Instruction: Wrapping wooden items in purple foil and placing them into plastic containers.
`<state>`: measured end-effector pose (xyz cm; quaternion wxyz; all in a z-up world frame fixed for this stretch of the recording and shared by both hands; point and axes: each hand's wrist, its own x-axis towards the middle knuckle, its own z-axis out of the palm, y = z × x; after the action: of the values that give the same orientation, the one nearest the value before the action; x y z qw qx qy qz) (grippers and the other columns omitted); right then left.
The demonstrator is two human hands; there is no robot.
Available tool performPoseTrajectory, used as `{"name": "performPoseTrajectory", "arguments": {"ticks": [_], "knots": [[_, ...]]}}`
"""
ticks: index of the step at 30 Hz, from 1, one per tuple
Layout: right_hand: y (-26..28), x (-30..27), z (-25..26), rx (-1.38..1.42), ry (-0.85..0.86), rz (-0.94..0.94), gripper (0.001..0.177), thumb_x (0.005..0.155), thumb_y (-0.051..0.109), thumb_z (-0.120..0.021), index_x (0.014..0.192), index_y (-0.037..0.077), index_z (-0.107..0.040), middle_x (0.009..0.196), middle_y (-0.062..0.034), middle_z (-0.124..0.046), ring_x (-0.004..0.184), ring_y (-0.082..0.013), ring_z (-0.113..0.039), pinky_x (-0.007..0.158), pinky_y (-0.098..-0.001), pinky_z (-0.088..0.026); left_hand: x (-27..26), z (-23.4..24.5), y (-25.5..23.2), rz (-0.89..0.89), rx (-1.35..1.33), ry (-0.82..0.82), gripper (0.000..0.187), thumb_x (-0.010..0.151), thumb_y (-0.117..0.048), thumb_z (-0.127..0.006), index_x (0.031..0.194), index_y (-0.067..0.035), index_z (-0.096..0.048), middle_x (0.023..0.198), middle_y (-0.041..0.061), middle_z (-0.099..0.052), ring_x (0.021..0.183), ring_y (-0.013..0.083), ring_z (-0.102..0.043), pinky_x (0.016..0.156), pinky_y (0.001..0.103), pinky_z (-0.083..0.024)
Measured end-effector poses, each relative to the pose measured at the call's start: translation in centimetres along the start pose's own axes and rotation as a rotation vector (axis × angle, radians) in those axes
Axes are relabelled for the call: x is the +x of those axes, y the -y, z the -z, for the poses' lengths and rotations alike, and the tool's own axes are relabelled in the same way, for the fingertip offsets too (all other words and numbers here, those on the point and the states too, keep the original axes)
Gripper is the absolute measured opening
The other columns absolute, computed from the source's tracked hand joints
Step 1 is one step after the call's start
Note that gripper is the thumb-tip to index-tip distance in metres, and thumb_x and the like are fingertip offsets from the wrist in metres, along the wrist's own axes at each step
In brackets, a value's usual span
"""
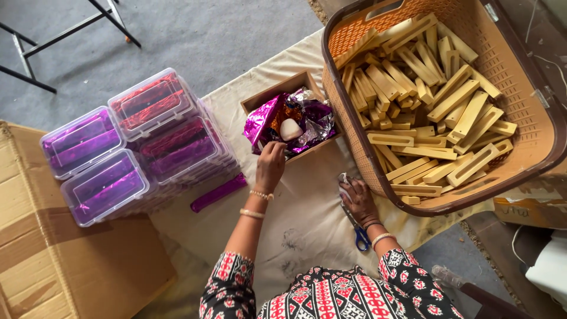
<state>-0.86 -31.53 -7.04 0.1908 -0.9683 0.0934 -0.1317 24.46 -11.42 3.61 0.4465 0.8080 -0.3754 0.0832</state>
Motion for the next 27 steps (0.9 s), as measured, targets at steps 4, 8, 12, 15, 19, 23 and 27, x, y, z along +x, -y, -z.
{"name": "performPoseTrajectory", "arguments": {"ticks": [4, 8, 12, 15, 19, 23, 27], "knots": [[-0.1, -0.1, -0.2, -0.010, 0.001, 0.000, 0.036, 0.096, 0.025, -0.059, 0.131, 0.014, -0.059, 0.138, -0.0104, -0.054, 0.131, -0.0317, -0.046, 0.115, -0.0449, -0.036, 3.2, -2.2, 0.5, 0.027, 0.017, 0.089, 0.008, 0.097, -0.003, -0.063, 0.104, -0.004, -0.063, 0.102, 0.016, -0.064, 0.090, 0.0379, -0.066, 0.078, 0.045, -0.055], [-0.2, -0.1, -0.3, 0.039, -0.011, -0.008, 0.035, 0.096, 0.024, -0.059, 0.129, 0.013, -0.059, 0.138, -0.0107, -0.054, 0.131, -0.0316, -0.047, 0.114, -0.0443, -0.036, 5.6, -4.9, 1.4, 0.075, -0.056, 0.116, 0.011, 0.097, -0.003, -0.063, 0.108, -0.005, -0.063, 0.106, 0.016, -0.064, 0.090, 0.0366, -0.067, 0.077, 0.044, -0.056], [0.0, 0.2, 0.2, 0.042, -0.011, 0.027, 0.036, 0.095, 0.022, -0.059, 0.129, 0.010, -0.060, 0.139, -0.0107, -0.054, 0.131, -0.0317, -0.046, 0.114, -0.0448, -0.036, 7.9, -7.4, 1.3, -0.033, -0.038, 0.021, 0.038, 0.082, -0.007, -0.069, 0.119, 0.000, -0.061, 0.118, 0.017, -0.060, 0.104, 0.0383, -0.060, 0.084, 0.048, -0.055], [-0.4, -0.1, 0.2, -0.068, 0.007, 0.128, 0.033, 0.095, 0.020, -0.059, 0.125, 0.007, -0.060, 0.137, -0.0080, -0.056, 0.135, -0.0307, -0.045, 0.115, -0.0462, -0.035, 9.4, -8.6, 1.0, 0.113, 0.129, 0.178, 0.042, 0.077, -0.012, -0.075, 0.116, -0.002, -0.063, 0.116, 0.018, -0.057, 0.103, 0.0389, -0.056, 0.078, 0.048, -0.054], [-0.7, -0.3, -0.1, -0.139, 0.023, 0.180, 0.029, 0.094, 0.019, -0.059, 0.121, 0.008, -0.061, 0.136, -0.0060, -0.058, 0.137, -0.0301, -0.044, 0.117, -0.0475, -0.035, 9.1, -10.2, 3.5, 0.146, 0.190, 0.192, 0.019, 0.086, -0.012, -0.073, 0.104, -0.008, -0.067, 0.111, 0.015, -0.059, 0.105, 0.0360, -0.058, 0.078, 0.044, -0.055], [-0.7, -0.1, -0.1, -0.058, 0.011, 0.119, 0.034, 0.094, 0.020, -0.059, 0.125, 0.007, -0.061, 0.138, -0.0079, -0.057, 0.137, -0.0299, -0.043, 0.116, -0.0469, -0.034, 8.4, -10.5, 5.3, 0.167, 0.077, 0.104, 0.019, 0.088, -0.014, -0.074, 0.103, -0.006, -0.065, 0.107, 0.011, -0.063, 0.100, 0.0303, -0.061, 0.086, 0.044, -0.056], [-0.5, -0.2, -0.1, -0.013, 0.005, 0.084, 0.036, 0.094, 0.021, -0.059, 0.128, 0.008, -0.061, 0.140, -0.0100, -0.056, 0.136, -0.0296, -0.043, 0.116, -0.0460, -0.034, 8.0, -10.0, 3.9, 0.292, -0.016, 0.130, 0.013, 0.093, -0.013, -0.069, 0.102, -0.005, -0.064, 0.099, 0.012, -0.065, 0.092, 0.0288, -0.065, 0.084, 0.042, -0.055]]}}
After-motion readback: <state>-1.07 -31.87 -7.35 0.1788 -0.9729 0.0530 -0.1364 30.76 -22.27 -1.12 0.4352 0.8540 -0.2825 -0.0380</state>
